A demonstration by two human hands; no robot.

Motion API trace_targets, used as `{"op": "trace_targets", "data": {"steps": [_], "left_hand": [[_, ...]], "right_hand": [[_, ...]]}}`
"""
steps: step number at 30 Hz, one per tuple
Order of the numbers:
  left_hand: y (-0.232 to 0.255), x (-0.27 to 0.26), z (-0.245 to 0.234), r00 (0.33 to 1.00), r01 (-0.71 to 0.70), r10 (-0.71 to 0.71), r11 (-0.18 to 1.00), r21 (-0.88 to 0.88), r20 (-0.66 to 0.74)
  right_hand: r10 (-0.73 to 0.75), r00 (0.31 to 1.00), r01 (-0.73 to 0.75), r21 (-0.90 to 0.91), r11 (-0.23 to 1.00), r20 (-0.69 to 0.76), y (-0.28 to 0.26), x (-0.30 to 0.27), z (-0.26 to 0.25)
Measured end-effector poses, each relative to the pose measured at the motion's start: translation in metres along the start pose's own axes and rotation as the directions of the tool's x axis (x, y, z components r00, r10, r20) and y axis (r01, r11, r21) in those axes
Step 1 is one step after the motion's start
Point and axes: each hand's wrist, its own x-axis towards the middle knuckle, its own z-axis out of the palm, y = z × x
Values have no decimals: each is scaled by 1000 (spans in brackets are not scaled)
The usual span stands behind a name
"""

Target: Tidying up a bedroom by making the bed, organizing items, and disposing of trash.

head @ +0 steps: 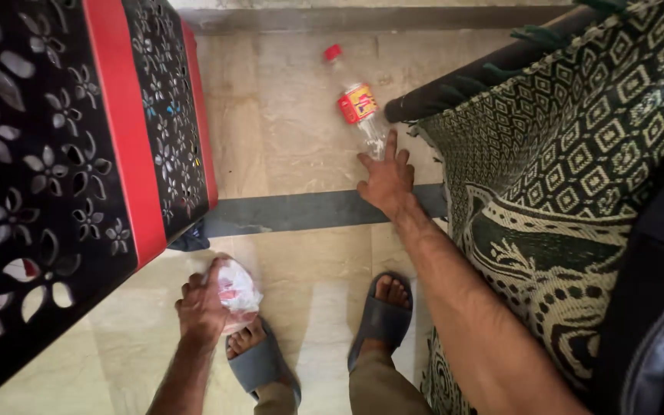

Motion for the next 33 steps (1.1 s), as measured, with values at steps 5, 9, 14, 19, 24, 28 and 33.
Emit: {"op": "trace_targets", "data": {"steps": [5,9,14,19,24,28,33], "left_hand": [[-22,-1,17,986,-18,-14,982,-190,-165],[-71,24,106,877,-393,38,631,-669,-479],[-8,-48,-6,935,-219,-56,685,-695,-350],[38,-133,-92,860,-422,-7,553,-719,-510],[48,-159,-101,823,-547,231,571,-613,-519],[82,-271,-202,920,-380,161,156,-912,-356],[101,-360,-267,878,-364,258,-189,-912,-403]], "right_hand": [[15,1000,-15,149,989,3,-4,-17,19],[25,999,-16,301,953,-26,-10,-61,40],[-35,997,59,361,931,-71,-40,-148,-1],[61,995,8,641,768,-84,-72,-232,-48],[1,954,256,816,519,-300,-104,-331,-163],[7,996,76,883,463,-89,-117,-391,-245],[-349,861,507,678,532,-369,-115,-448,-304]]}}
